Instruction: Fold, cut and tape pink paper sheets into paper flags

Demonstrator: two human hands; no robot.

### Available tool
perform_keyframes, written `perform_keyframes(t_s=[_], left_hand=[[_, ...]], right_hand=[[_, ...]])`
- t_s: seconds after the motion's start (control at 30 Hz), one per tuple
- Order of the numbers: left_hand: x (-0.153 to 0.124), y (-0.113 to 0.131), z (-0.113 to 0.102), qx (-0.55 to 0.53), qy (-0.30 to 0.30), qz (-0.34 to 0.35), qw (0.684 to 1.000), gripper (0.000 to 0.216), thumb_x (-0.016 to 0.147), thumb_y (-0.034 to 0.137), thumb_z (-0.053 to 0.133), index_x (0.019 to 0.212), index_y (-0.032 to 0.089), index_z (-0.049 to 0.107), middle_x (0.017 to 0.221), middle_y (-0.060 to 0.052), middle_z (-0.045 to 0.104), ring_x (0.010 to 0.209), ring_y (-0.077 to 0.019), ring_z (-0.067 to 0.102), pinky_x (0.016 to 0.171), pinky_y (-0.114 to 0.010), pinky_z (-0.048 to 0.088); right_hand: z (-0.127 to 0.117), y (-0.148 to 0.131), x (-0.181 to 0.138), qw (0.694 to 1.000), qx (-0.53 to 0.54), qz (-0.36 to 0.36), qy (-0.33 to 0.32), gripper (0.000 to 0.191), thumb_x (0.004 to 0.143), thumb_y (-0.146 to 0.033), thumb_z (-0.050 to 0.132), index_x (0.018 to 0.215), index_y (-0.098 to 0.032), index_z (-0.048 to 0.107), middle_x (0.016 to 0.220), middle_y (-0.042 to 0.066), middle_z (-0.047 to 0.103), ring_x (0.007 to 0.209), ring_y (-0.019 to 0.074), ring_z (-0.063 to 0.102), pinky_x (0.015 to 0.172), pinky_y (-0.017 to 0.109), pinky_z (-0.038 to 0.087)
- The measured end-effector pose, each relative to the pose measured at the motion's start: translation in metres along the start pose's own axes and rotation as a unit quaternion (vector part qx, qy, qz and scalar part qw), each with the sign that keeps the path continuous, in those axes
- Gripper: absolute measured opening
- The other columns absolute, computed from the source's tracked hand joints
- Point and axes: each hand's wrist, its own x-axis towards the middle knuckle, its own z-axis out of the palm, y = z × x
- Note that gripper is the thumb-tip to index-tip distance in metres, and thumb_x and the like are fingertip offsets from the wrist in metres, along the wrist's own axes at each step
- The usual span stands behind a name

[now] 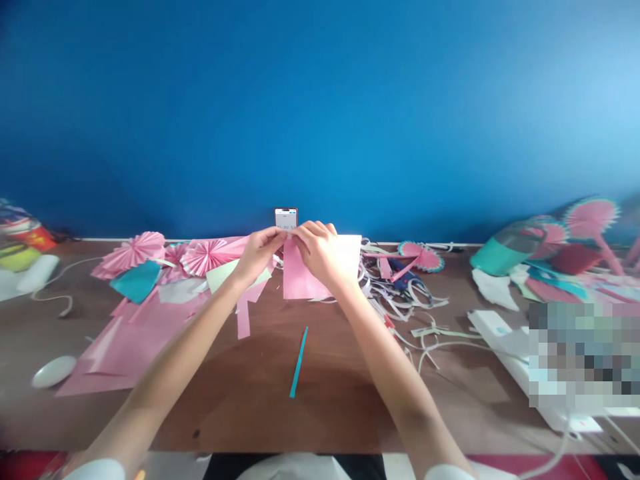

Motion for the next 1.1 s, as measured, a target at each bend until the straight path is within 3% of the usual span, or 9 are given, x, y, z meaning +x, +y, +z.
perform_keyframes(t_s=[0.2,0.53,0.67,0.83,1.1], left_hand=[[0.001,0.0003,0.0028,-0.04,0.002,-0.031,0.999,0.035,0.091,0.05,0.056,0.087,0.016,0.064,0.076,-0.003,0.062,0.065,-0.0133,0.062,0.057,-0.023,0.05],[0.0029,-0.0058,0.0028,-0.041,-0.001,-0.029,0.999,0.036,0.091,0.05,0.056,0.089,0.015,0.065,0.076,-0.004,0.063,0.065,-0.0142,0.064,0.058,-0.024,0.052],[0.0033,-0.005,0.0031,-0.042,0.006,-0.027,0.999,0.034,0.091,0.049,0.056,0.092,0.016,0.064,0.076,-0.004,0.064,0.064,-0.0135,0.063,0.058,-0.024,0.052],[0.0023,-0.0029,0.0026,-0.014,0.007,-0.006,1.0,0.031,0.092,0.046,0.054,0.089,0.016,0.063,0.074,-0.002,0.062,0.065,-0.0127,0.061,0.059,-0.023,0.05],[0.0025,-0.0025,0.0032,0.051,0.013,0.009,0.999,0.031,0.094,0.044,0.05,0.087,0.016,0.062,0.076,-0.003,0.062,0.066,-0.0129,0.06,0.06,-0.023,0.046]], right_hand=[[0.0021,0.0002,-0.0019,0.999,-0.022,-0.003,0.027,0.022,0.097,-0.02,0.048,0.106,-0.026,0.068,0.107,0.005,0.07,0.095,0.0242,0.058,0.081,0.038,0.037],[0.006,-0.001,-0.0008,0.998,0.047,0.027,0.043,0.02,0.097,-0.024,0.047,0.094,-0.024,0.066,0.096,0.005,0.068,0.09,0.0212,0.059,0.078,0.033,0.045],[0.0063,-0.0027,-0.0008,0.995,0.074,0.059,0.039,0.019,0.095,-0.024,0.048,0.105,-0.025,0.065,0.096,0.005,0.069,0.092,0.0212,0.061,0.079,0.034,0.046],[0.0088,-0.0018,-0.0005,0.984,0.142,0.099,0.03,0.034,0.091,-0.024,0.053,0.125,-0.024,0.055,0.097,0.005,0.069,0.096,0.0212,0.063,0.079,0.034,0.048],[0.0085,-0.003,0.0004,0.99,0.11,0.087,0.026,0.033,0.091,-0.019,0.05,0.123,-0.021,0.056,0.097,0.008,0.068,0.097,0.0241,0.06,0.081,0.037,0.047]])
